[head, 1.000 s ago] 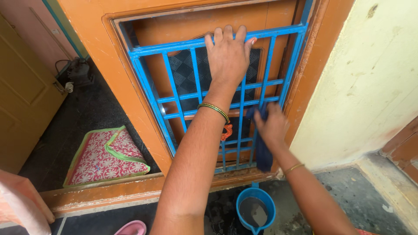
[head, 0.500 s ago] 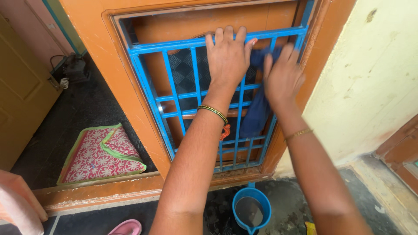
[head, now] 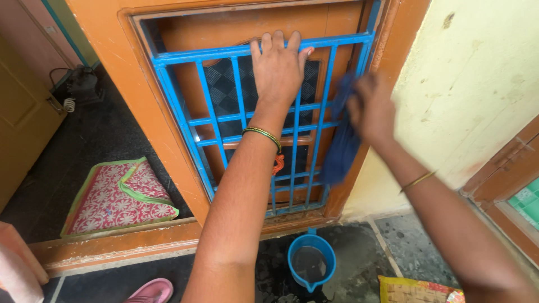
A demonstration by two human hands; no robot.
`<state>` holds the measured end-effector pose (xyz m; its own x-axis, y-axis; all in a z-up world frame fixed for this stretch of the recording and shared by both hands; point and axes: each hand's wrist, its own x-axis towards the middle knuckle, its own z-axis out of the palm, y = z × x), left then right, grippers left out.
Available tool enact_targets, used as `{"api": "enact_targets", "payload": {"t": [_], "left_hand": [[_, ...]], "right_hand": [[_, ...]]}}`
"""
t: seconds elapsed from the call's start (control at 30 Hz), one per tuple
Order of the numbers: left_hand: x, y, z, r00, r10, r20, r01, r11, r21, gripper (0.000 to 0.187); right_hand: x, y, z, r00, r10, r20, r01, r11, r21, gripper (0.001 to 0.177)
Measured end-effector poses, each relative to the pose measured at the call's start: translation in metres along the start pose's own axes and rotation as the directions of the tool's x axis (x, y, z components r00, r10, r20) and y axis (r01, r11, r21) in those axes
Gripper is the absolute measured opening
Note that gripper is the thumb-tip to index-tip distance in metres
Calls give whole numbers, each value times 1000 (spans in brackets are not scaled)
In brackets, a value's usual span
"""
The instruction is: The person wipes the blue metal grilles and orange wooden frame of a door using a blue cloth. They repeatedly dip the cloth into a blue bucket of water on the floor to keep it wet while cleaning the bars and frame.
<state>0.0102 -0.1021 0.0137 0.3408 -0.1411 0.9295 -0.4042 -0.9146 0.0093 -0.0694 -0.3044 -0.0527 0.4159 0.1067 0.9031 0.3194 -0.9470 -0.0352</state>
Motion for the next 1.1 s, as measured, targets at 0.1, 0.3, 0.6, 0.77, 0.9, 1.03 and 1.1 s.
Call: {"api": "enact_targets", "payload": {"t": [0.1,0.3,0.6,0.77,0.9,1.03,1.1], "left_hand": [[-1,-1,2,1000,8,-19,-8,1000,-8,40],[-5,0,1,998,24,-62,-26,999,-32,39],[-1,3,-4,999,24,-28,-25,999,-31,35],[0,4,-5,999,33,12,-33,999,-31,35],[-1,2,-5,999,23,-22,-24,999,-25,36],[-1,1,-4,999,42,-35,-43,999,-31,35],[-2,2,-3,998,46,-42,-48,998,-42,35]], "right_hand": [[65,30,-29,982,84,-172,-63,990,126,25],[42,76,29,967,-118,-226,60,967,-248,29],[-245,71,101,919,-302,253,348,923,-163,36],[-208,65,86,916,-137,378,212,963,-164,34],[-83,59,60,975,-183,127,215,919,-331,34],[40,61,35,953,-261,-155,184,903,-389,25],[63,60,32,939,-300,-170,219,899,-380,35]]}}
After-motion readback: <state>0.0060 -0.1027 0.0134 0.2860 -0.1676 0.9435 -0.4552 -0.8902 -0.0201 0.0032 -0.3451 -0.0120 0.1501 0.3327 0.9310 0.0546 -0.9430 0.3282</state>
